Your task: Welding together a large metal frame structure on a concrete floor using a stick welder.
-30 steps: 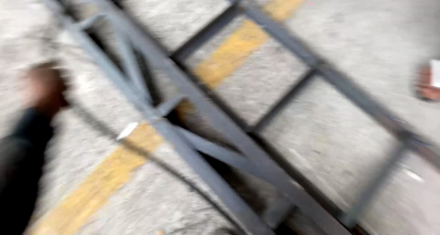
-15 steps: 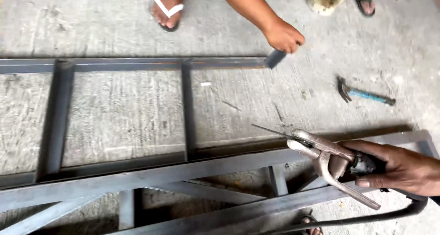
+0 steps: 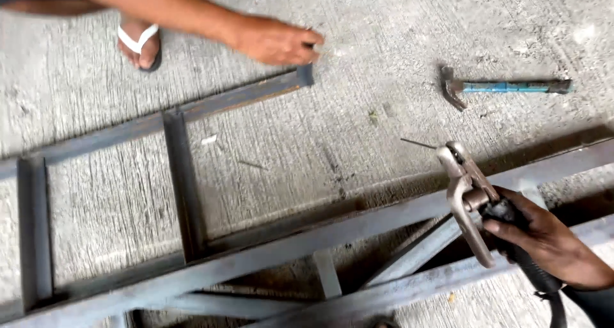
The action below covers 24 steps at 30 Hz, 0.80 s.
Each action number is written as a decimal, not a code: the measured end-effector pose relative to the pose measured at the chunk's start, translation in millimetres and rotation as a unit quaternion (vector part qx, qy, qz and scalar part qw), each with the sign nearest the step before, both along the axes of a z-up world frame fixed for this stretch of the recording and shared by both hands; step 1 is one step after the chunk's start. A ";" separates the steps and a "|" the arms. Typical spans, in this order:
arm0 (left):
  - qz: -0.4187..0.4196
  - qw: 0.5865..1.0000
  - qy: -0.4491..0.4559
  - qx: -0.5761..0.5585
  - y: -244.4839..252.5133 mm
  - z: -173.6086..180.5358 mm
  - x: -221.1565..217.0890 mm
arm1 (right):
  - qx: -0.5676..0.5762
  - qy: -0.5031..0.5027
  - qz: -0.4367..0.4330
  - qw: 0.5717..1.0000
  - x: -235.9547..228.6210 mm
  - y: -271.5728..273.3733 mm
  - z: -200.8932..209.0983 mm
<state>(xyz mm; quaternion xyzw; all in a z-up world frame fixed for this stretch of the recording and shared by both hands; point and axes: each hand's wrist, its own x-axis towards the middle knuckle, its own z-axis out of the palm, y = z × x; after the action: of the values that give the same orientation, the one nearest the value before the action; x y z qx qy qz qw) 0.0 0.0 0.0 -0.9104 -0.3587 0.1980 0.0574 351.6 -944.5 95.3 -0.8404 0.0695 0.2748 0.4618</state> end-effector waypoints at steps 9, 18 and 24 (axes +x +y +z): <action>-0.138 0.974 -0.038 -0.178 -207.2 87.2 186.6 | 0.205 0.028 -0.088 0.974 54.4 34.3 -86.1; -0.107 0.946 0.218 -0.216 -210.0 137.1 164.5 | 0.159 0.051 -0.046 0.985 63.6 47.3 -94.8; -0.043 0.964 0.104 -0.239 -275.4 197.2 234.7 | 0.199 0.065 -0.064 0.976 66.6 42.0 -119.0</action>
<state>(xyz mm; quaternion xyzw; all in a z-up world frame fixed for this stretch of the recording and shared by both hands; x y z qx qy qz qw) 234.7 -275.4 197.2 -0.8866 -0.2537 0.3687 -0.1167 418.2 -902.4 -23.7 -0.7056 0.0968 0.3070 0.6313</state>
